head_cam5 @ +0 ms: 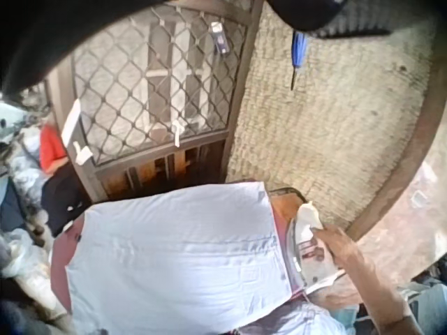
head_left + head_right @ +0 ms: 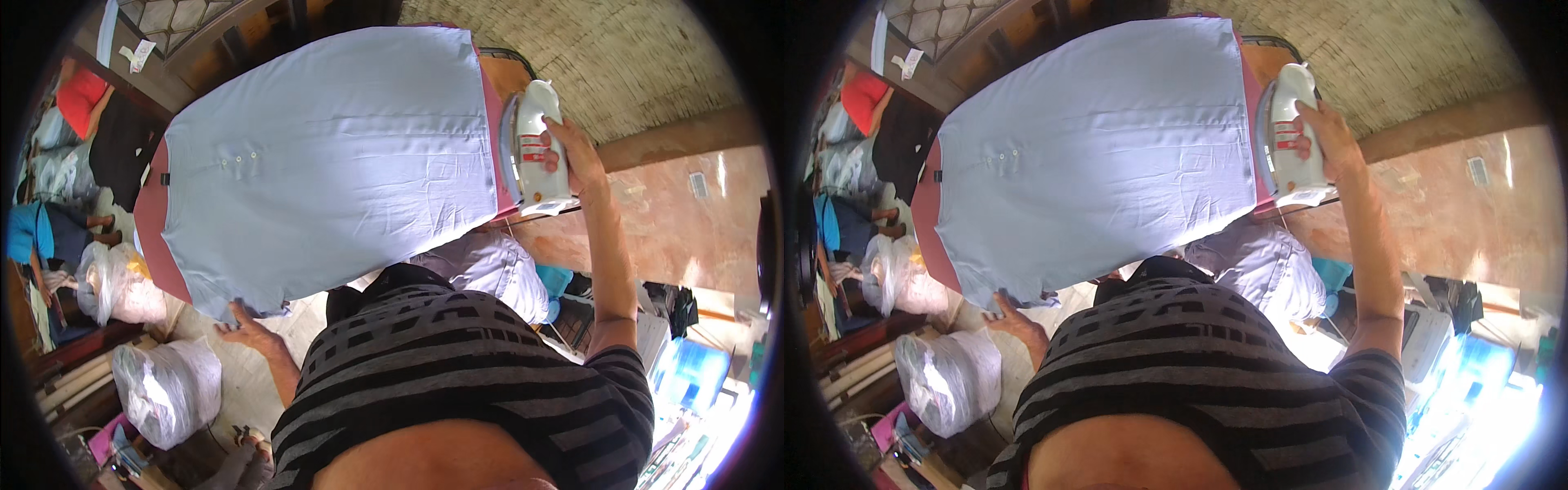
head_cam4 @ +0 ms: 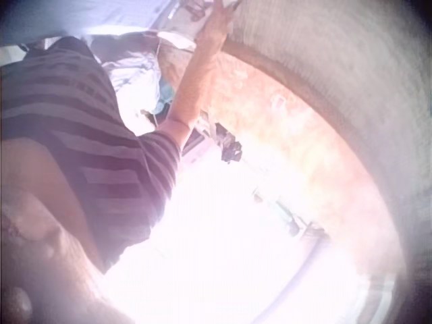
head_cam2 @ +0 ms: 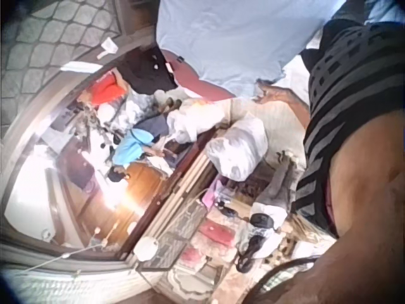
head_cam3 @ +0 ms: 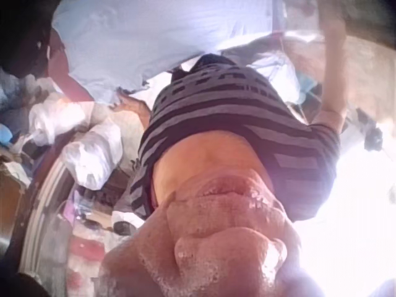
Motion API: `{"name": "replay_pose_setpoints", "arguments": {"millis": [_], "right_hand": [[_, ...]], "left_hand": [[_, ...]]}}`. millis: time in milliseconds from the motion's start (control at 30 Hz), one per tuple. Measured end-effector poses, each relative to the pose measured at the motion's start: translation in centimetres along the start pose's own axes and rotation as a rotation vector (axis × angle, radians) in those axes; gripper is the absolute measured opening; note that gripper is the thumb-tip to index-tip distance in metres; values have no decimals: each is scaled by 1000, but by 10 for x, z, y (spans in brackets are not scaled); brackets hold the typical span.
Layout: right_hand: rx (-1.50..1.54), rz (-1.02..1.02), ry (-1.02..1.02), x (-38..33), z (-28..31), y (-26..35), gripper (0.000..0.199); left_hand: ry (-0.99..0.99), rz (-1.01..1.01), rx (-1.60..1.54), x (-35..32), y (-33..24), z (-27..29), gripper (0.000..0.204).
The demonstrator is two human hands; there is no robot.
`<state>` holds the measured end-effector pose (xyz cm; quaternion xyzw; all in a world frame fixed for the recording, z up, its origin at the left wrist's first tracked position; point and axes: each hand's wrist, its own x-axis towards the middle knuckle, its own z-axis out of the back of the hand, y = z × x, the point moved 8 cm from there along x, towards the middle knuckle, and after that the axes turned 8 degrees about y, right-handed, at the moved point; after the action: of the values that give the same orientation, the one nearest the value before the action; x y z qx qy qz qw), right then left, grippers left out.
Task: The person irons a blue shirt on a padded board, moving a handheld iron over different sections of the fabric and lifting the shirt to adjust its position.
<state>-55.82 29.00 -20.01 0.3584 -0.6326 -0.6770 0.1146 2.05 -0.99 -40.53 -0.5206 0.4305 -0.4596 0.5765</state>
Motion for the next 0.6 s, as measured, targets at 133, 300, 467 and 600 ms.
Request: {"name": "replay_pose_setpoints", "arguments": {"millis": [133, 300, 467, 600], "right_hand": [[-122, -48, 10, 67, 47, 0, 24], [-264, -61, 22, 139, 105, 4, 25], [-246, -30, 67, 169, 101, 8, 27], [-303, -49, 66, 185, 96, -4, 28]], "left_hand": [[208, 654, -214, -77, 41, -34, 90], [299, 790, -564, -110, 37, -88, 82], [317, 682, -653, -132, 11, -109, 53], [189, 704, -572, -139, 16, -92, 32]]}}
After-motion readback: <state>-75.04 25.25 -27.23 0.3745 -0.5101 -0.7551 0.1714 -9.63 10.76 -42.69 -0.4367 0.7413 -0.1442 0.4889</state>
